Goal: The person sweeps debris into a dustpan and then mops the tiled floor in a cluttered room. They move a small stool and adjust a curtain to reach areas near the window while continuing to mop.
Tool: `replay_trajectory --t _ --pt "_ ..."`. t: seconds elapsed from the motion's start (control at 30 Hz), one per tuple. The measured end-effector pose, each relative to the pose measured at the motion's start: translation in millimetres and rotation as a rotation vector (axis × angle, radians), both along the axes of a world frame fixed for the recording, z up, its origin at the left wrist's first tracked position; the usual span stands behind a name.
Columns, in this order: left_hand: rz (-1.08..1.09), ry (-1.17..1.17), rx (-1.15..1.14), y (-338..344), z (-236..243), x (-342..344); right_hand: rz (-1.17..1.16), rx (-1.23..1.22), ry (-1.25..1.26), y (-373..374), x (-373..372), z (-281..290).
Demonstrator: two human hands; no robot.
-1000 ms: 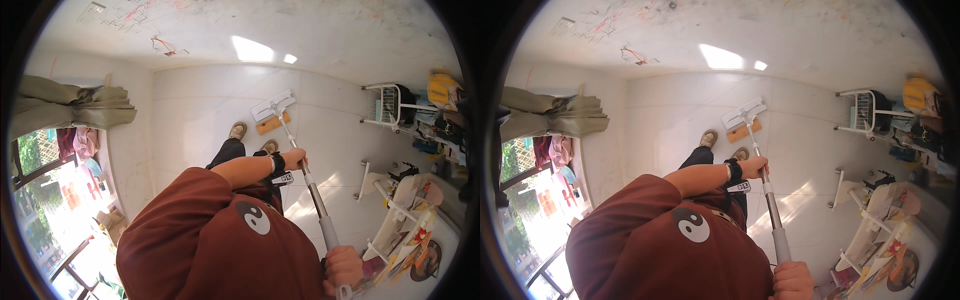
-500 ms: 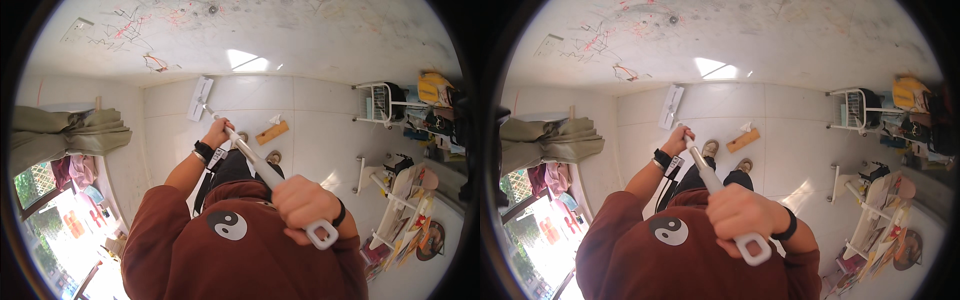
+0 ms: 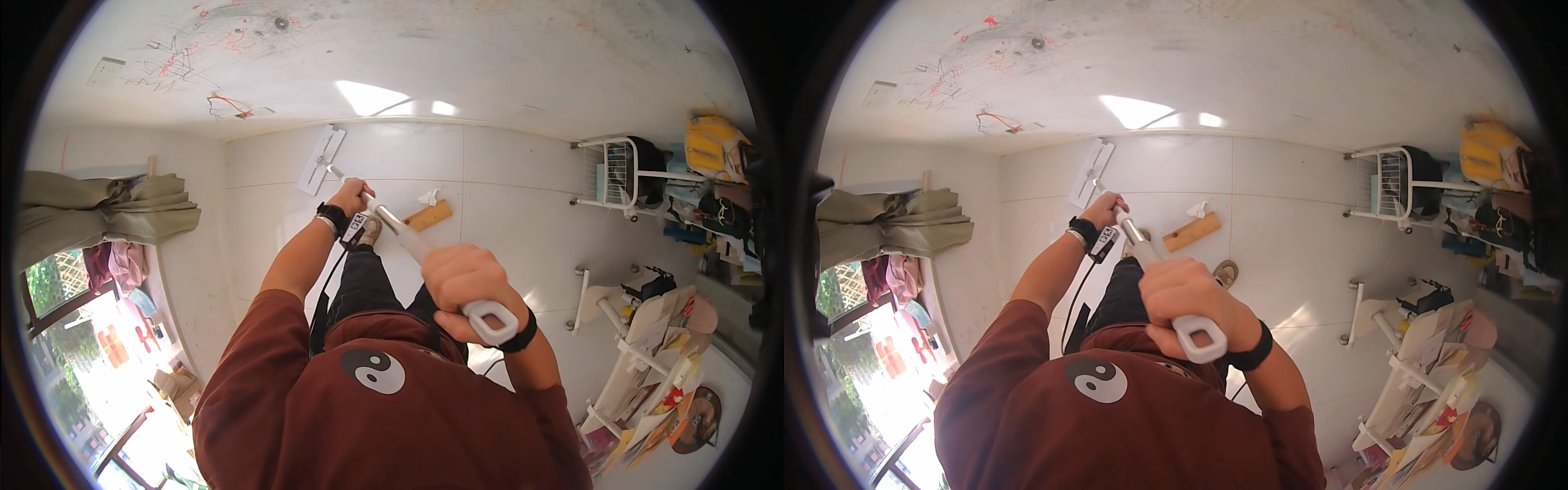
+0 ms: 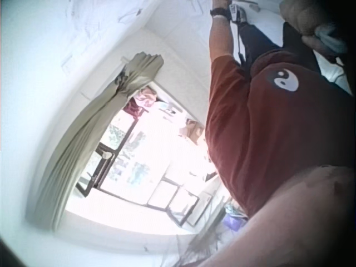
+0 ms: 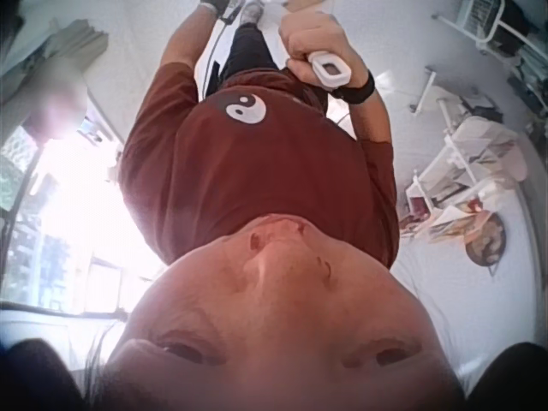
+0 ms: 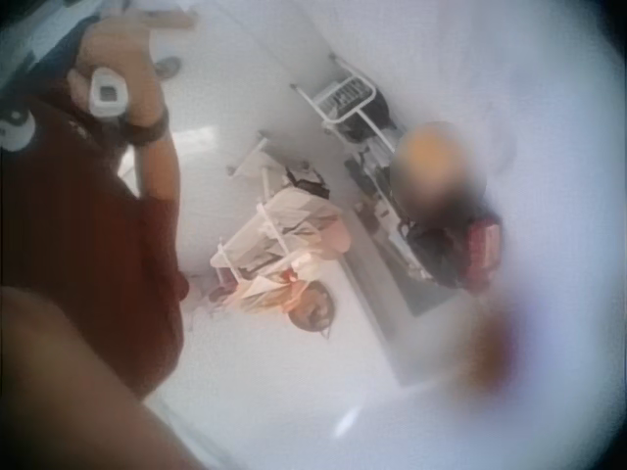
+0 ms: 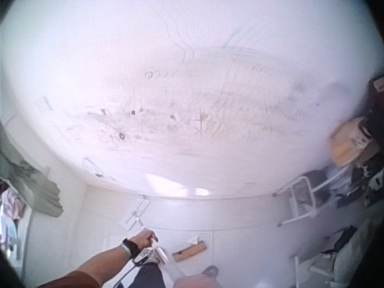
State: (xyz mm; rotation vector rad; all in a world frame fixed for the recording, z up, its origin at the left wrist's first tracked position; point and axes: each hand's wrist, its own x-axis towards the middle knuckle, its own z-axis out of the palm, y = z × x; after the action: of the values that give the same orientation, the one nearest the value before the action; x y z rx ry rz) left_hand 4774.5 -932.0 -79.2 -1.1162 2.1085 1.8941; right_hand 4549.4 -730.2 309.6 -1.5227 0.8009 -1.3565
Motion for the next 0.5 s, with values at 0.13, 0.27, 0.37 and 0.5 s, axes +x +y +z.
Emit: replay_trajectory --t 0.13,0.27,0.37,0.5 --pt "-0.126 0.055 -0.098 98.8 9.9 -135.3 -0.19 0.02 -0.109 104.7 -88.9 15.6" --pt "0.885 -0.081 1.099 182.6 46.8 -268.8 -0.34 -0.053 -0.144 196.9 -154.2 23.7" --pt "-0.203 0.004 0.12 230.8 72.1 -307.0 -0.439 -0.085 -0.092 259.6 -181.5 23.4" --pt "0.206 -0.155 0.668 293.9 73.1 -371.0 -0.706 -0.07 -0.051 332.8 -173.4 21.9"
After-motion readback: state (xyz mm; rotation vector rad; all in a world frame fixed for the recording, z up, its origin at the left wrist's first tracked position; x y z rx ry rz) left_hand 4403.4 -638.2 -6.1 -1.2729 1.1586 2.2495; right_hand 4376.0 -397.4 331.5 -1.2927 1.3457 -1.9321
